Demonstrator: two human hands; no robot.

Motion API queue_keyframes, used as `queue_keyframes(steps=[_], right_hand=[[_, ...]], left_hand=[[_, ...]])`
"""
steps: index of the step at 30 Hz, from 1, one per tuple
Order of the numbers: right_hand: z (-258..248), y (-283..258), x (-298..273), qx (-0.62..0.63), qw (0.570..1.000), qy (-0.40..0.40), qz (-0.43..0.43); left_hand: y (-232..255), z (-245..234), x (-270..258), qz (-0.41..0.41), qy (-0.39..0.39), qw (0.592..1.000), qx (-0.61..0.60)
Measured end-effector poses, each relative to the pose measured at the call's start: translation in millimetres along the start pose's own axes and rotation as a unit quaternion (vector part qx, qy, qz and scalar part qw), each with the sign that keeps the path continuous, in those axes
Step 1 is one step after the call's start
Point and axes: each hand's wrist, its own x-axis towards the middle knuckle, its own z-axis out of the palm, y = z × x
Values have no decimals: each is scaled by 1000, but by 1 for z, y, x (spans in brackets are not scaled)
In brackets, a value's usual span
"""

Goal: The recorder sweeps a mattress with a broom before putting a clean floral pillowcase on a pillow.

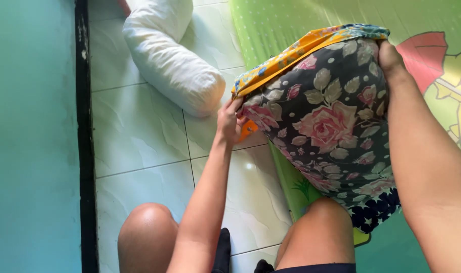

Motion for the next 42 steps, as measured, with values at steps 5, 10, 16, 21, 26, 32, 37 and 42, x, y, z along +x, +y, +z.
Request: queue_keyframes(steps=[5, 10, 16, 21, 26, 32, 37, 42], right_hand=[[-41, 32, 5, -191, 966, 170, -33], [-22, 24, -16, -254, 931, 258, -51], [30, 1, -36, -138, 956, 101, -239], [102, -35, -101, -455, 872, -7, -181], [111, -43, -99, -531, 841, 57, -89], [36, -115, -92, -627, 752, 203, -32], [-18, -103, -94, -627, 749, 206, -58], [5, -3, -126, -593, 782, 188, -47]], left_hand=[[-20, 23, -7, 77, -13, 985, -153], [-28, 7, 5, 66, -65, 992, -88], [-9, 20, -17, 127, -29, 980, 149], [-7, 43, -28, 207, 78, 923, 316], [-8, 69, -10, 235, 106, 891, 375], [55, 179, 9, 353, 27, 873, 335], [46, 204, 25, 339, 4, 850, 402], [-28, 126, 25, 243, 36, 825, 508]])
